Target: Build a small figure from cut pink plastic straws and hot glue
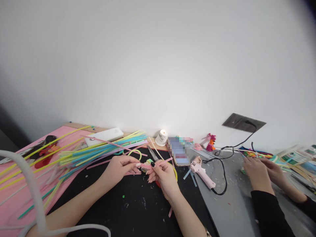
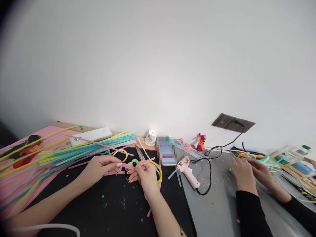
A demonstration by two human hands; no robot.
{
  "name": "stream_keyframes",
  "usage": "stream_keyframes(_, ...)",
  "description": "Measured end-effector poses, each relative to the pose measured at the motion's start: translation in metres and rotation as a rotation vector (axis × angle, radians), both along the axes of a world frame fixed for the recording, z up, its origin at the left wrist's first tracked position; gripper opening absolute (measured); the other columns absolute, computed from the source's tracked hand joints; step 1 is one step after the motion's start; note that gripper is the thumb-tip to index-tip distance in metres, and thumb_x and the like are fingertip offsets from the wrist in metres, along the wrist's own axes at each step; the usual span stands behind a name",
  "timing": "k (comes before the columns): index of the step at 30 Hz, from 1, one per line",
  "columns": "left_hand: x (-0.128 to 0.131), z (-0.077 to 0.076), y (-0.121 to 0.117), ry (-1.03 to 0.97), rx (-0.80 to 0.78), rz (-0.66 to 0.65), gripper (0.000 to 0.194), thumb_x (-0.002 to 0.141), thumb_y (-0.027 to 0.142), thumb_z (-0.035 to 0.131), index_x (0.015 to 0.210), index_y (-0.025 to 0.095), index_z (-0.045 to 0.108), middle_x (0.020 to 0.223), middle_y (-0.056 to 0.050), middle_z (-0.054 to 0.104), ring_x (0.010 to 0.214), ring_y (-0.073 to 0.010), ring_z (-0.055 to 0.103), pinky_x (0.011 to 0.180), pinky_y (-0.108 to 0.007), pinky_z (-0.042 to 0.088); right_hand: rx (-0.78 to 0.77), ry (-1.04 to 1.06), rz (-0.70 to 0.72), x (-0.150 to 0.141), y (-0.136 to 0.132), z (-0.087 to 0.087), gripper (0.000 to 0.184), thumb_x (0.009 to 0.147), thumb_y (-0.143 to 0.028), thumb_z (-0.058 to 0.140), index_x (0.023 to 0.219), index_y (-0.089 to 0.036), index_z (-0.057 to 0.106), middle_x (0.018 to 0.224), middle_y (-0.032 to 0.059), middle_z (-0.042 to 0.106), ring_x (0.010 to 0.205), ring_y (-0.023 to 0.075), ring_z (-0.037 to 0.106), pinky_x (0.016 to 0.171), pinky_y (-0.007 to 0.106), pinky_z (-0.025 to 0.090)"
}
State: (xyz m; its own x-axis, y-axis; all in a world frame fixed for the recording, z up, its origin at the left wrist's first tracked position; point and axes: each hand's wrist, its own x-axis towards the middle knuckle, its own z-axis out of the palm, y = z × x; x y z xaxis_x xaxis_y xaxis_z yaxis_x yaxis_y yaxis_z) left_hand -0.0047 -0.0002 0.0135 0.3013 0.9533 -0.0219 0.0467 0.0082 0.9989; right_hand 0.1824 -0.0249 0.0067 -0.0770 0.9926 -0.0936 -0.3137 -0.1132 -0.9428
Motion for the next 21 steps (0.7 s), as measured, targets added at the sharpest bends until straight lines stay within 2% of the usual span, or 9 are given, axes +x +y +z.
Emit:
stream_keyframes(10,0.0033,0.0075,-0.0017,-0.022,-0.106,0.003,0.013,0.073,0.029,0.066,0.074,0.017,0.071,0.069,-0.001,0.073,0.071,-0.0206,0.071,0.068,-0.027,0.057,-0.005,0.018,-0.019,-0.0031,-0.0022,0.0035,0.030,0.068,-0.038,0.074,0.068,-0.015,0.054,0.062,0.0043,0.069,0.044,0.0116,0.061,0.044,0.019,0.050)
stream_keyframes(15,0.0036,0.0035,-0.0016,-0.037,-0.090,-0.017,0.013,0.073,0.030,0.066,0.075,0.018,0.072,0.074,-0.003,0.074,0.074,-0.0220,0.071,0.070,-0.029,0.057,-0.001,-0.058,-0.015,-0.0041,-0.0028,0.0055,0.025,0.066,-0.033,0.075,0.069,-0.014,0.060,0.061,0.0029,0.068,0.044,0.0109,0.060,0.046,0.019,0.049)
stream_keyframes(21,0.0049,-0.0013,-0.0030,-0.088,-0.043,-0.011,0.010,0.073,0.027,0.065,0.074,0.017,0.070,0.075,-0.002,0.073,0.073,-0.0201,0.070,0.073,-0.031,0.057,0.008,-0.080,-0.021,-0.0056,-0.0046,0.0065,0.021,0.066,-0.030,0.074,0.066,-0.015,0.058,0.058,0.0013,0.067,0.044,0.0110,0.058,0.047,0.021,0.048)
